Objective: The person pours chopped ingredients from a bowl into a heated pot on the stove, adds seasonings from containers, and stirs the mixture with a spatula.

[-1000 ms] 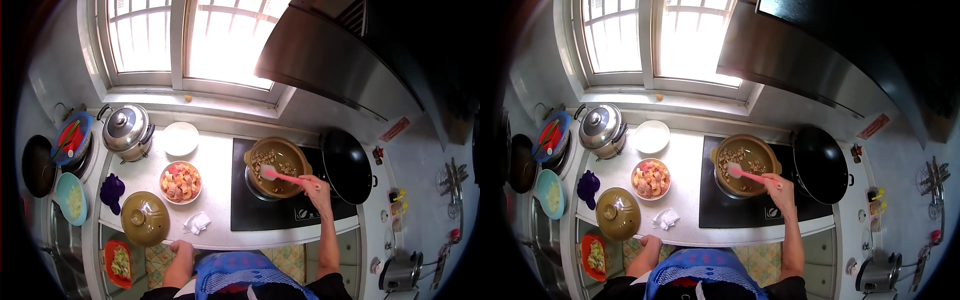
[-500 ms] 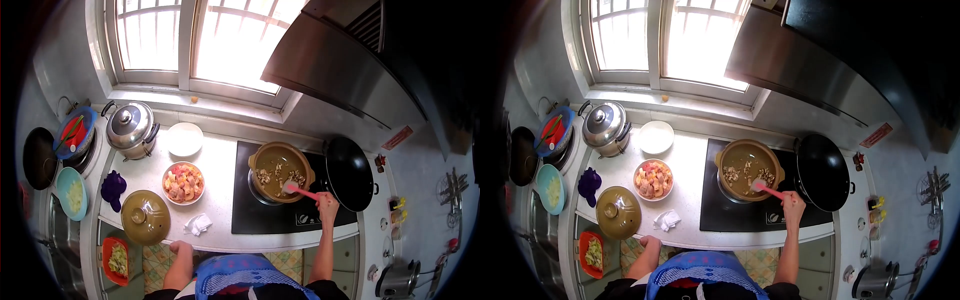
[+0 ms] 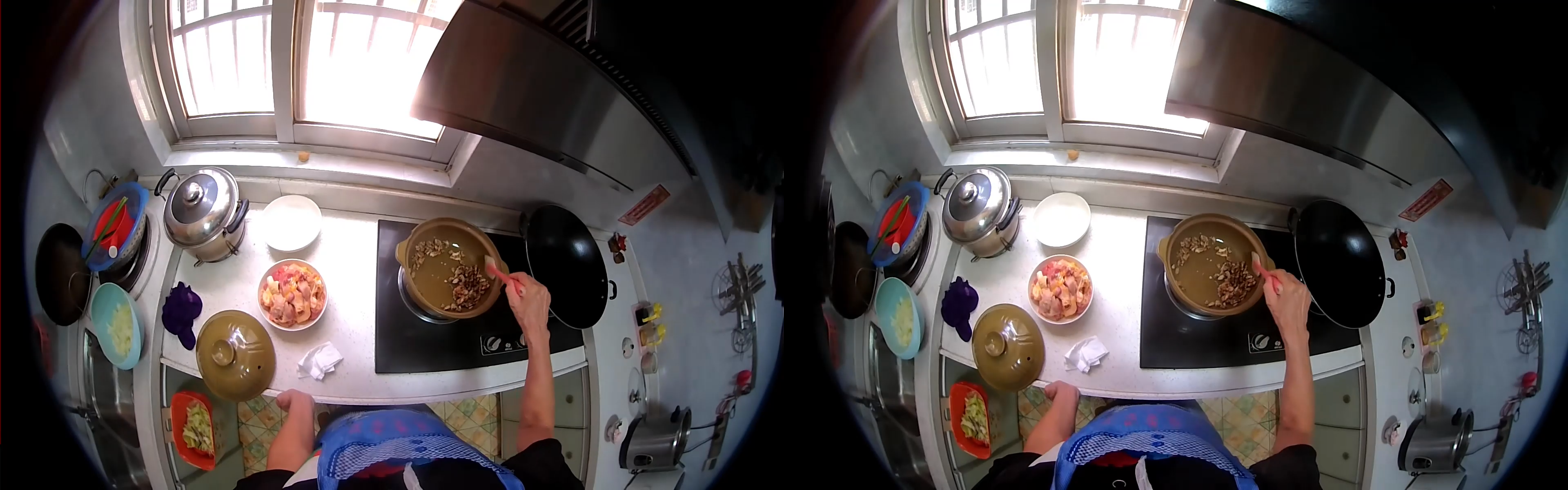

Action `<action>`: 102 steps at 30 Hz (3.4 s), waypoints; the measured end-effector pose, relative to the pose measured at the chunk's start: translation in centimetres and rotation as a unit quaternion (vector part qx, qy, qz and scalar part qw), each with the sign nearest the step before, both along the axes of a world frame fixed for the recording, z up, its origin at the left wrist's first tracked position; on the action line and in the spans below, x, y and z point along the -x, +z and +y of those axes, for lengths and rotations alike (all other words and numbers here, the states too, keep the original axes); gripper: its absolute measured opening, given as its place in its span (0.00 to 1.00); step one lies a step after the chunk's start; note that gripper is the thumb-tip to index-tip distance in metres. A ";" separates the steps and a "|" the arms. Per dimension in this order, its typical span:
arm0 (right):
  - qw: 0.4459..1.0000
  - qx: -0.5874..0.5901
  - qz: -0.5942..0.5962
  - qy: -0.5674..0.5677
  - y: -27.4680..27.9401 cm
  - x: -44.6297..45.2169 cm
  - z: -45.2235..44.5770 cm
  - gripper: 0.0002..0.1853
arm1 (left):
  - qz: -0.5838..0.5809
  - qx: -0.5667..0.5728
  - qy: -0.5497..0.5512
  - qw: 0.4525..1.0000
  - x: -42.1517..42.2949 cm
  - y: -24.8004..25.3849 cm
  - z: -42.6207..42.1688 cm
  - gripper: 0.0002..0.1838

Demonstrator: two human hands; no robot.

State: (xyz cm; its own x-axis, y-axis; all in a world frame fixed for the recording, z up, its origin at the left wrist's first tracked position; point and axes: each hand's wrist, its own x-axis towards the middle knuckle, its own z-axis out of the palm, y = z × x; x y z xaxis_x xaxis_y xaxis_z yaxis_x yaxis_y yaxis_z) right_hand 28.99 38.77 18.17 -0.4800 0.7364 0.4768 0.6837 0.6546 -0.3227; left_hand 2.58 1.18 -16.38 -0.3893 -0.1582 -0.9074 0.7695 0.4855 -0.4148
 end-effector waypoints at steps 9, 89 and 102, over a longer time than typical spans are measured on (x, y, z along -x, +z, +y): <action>0.927 0.296 0.222 -0.056 2.1 -0.2 -0.4 0.11 | -0.042 -0.012 -0.111 0.993 2.4 -11.9 -3.8 0.18; 0.963 0.172 0.206 0.010 -3.4 -1.6 2.2 0.09 | 0.105 -0.035 0.059 0.992 0.3 1.4 -0.9 0.23; 0.989 0.089 0.069 0.091 -2.8 -1.8 1.1 0.12 | 0.101 -0.021 0.080 0.991 1.1 0.1 -1.1 0.20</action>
State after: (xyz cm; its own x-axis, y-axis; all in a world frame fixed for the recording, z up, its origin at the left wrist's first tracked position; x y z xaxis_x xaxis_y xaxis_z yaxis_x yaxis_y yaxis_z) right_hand 30.74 39.88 15.42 -0.5524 0.7212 0.4181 0.5007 0.6881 -0.5252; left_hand 1.51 0.11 -16.25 -0.5366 -0.1965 -0.8206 0.5840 0.6155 -0.5293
